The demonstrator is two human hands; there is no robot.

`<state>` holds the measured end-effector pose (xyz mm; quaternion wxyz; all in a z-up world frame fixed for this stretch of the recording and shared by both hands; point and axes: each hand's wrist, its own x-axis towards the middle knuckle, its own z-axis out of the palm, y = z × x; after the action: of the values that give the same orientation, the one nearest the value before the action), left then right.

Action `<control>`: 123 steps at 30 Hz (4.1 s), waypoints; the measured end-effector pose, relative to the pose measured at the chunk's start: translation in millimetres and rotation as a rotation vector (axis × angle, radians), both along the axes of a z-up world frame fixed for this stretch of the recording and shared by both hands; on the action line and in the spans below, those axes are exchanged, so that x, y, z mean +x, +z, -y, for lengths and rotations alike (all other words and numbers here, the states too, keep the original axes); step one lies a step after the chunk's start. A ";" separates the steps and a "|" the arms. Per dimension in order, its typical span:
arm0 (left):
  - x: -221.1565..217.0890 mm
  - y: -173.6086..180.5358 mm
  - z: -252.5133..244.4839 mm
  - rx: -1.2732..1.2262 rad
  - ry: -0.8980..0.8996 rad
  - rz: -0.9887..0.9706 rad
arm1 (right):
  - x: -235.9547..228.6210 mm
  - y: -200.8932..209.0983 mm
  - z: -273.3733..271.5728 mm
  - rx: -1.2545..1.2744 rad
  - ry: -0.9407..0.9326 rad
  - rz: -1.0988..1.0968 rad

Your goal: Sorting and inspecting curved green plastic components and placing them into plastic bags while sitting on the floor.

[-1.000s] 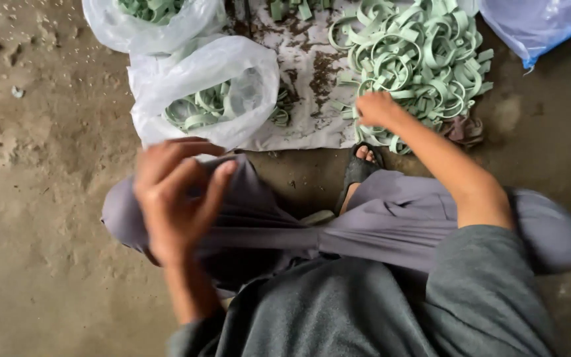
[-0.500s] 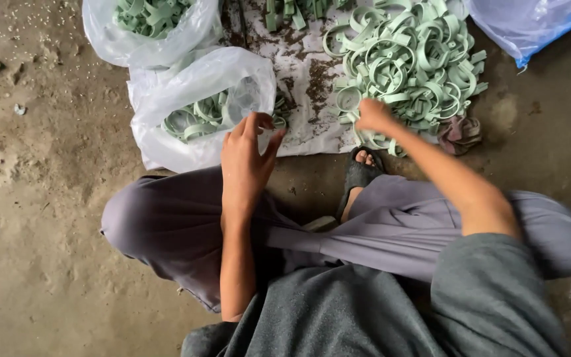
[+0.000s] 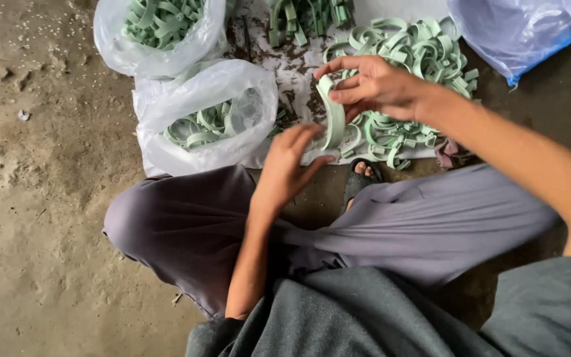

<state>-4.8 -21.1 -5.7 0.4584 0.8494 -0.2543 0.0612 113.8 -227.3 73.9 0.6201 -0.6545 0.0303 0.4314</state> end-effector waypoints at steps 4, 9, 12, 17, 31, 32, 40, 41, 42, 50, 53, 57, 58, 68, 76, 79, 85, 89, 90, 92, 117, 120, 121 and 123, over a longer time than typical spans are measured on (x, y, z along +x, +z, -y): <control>-8.7 1.4 -0.6 -0.073 -0.023 -0.014 | -7.8 6.9 -10.3 0.116 -0.008 0.055; -27.5 49.8 -6.6 -0.461 0.023 -0.058 | 6.7 9.6 -8.6 0.006 0.397 0.624; -36.0 47.1 -10.9 -0.534 -0.022 -0.221 | 7.7 -0.3 -1.2 0.006 0.437 0.521; -43.0 51.1 -10.8 -0.675 -0.064 -0.240 | 14.7 -16.0 -4.5 0.047 0.473 0.404; -35.2 16.4 -30.1 -0.879 0.459 -0.200 | -23.6 8.2 -19.8 0.367 0.442 0.369; -33.8 11.5 -29.7 -0.946 0.408 -0.304 | -31.5 5.1 -24.0 0.421 0.449 0.409; -35.5 -11.8 -24.4 -0.969 0.321 -0.428 | -82.6 17.4 -45.7 0.593 0.337 0.283; -36.3 -7.9 -25.4 -0.955 0.303 -0.427 | -86.1 16.9 -45.6 0.578 0.322 0.314; -37.9 -4.1 -25.9 -0.942 0.287 -0.430 | -90.1 16.2 -44.9 0.563 0.305 0.340; -44.3 -14.0 -20.1 -1.004 0.264 -0.413 | -100.0 28.0 -39.9 0.498 0.325 0.352; -42.6 -24.1 -20.0 -0.976 0.340 -0.365 | -97.0 24.6 -38.4 0.556 0.352 0.314; -34.6 -37.4 -19.0 -0.966 0.485 -0.269 | -84.8 11.1 -33.9 0.574 0.292 0.276; -34.5 -34.5 -16.8 -0.971 0.488 -0.262 | -80.2 4.8 -32.9 0.571 0.301 0.278; -44.3 -14.8 3.9 -0.497 0.507 0.032 | 8.3 -164.5 -81.5 -0.244 0.772 1.424; -48.1 7.2 2.5 -0.561 0.287 0.041 | 19.1 -307.8 -232.8 -0.228 0.596 1.948; -47.4 3.6 -1.5 -0.562 0.303 0.017 | 24.5 -346.4 -257.6 -0.260 0.467 1.701; -47.8 0.6 -3.6 -0.597 0.293 -0.018 | 16.5 -340.3 -256.9 -0.122 0.139 1.373; -55.8 5.8 -6.2 -0.387 0.242 -0.070 | 10.7 -295.9 -200.1 -0.071 0.255 1.385; -58.5 8.1 -4.5 -0.272 0.213 -0.080 | 8.8 -279.6 -177.9 0.011 0.291 1.419; -70.4 4.5 -2.7 -0.035 0.131 -0.053 | 7.3 -257.1 -123.8 -0.064 0.306 1.447; -106.7 33.6 -114.5 0.982 -0.421 -1.186 | -10.4 -404.9 152.8 -0.963 1.367 1.523; -104.5 20.7 -111.2 0.941 -0.454 -1.047 | -7.5 -380.0 157.1 -0.858 1.277 1.553; -112.0 11.1 -105.0 0.944 -0.441 -1.048 | -6.1 -372.9 145.5 -0.853 1.275 1.565; -124.2 -7.8 -89.9 0.812 -0.457 -0.768 | -6.1 -355.3 129.3 -0.469 0.968 1.146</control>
<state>-129.1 68.8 -13.5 0.1583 0.8416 -0.2497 -0.4521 107.7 -356.6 -281.4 0.1278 -0.8292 -0.4926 0.2312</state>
